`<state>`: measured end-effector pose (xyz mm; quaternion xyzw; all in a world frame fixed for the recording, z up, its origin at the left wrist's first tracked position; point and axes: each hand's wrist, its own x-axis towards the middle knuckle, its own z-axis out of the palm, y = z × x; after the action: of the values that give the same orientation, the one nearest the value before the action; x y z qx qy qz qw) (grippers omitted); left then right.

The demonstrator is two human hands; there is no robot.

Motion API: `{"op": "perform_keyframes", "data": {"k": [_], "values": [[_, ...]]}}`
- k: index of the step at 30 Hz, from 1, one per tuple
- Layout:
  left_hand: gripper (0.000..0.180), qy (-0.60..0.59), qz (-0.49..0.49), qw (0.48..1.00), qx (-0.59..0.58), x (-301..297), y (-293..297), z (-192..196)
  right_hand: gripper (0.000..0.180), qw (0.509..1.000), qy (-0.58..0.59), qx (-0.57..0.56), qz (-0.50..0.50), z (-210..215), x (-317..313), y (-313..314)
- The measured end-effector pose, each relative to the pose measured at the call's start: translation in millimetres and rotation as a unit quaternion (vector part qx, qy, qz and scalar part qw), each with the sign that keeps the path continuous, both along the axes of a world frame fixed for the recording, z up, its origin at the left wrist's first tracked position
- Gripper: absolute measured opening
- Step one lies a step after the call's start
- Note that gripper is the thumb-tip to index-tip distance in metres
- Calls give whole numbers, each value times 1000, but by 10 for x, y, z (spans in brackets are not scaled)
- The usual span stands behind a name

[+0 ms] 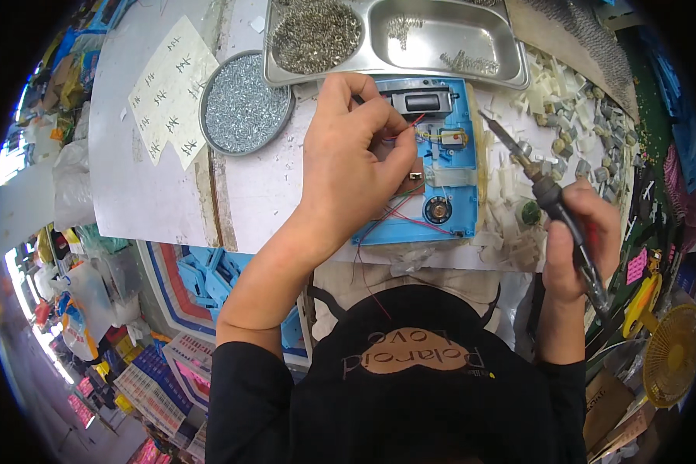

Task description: Soldering components and assembling a blue plastic electronic device.

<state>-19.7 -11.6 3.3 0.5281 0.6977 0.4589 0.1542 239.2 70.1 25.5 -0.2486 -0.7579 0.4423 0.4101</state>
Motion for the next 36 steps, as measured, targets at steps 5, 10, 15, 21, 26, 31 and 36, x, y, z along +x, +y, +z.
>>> {"op": "perform_keyframes", "data": {"k": [5, 10, 15, 21, 26, 31, 36], "values": [[7, 39, 14, 999, -8, 1, -10, 1, 33, 989, -26, 123, 81, -36, -180, 94], [7, 66, 20, 998, 4, -28, -12, -44, 30, 986, -14, 144, 88, -53, -334, 113], [7, 68, 22, 997, 8, -44, -27, -63, 30, 983, -22, 153, 94, -62, -401, 116], [5, 26, 22, 999, 5, -25, -23, -57, 30, 982, -27, 161, 92, -64, -452, 111], [6, 35, 17, 999, 19, -44, -27, -71, 31, 981, -26, 167, 95, -77, -474, 121], [6, 48, 15, 998, 24, -54, -25, -70, 31, 980, -28, 171, 95, -90, -489, 130], [6, 35, 22, 999, 21, -41, -27, -70, 31, 979, -29, 176, 97, -91, -500, 131]]}}
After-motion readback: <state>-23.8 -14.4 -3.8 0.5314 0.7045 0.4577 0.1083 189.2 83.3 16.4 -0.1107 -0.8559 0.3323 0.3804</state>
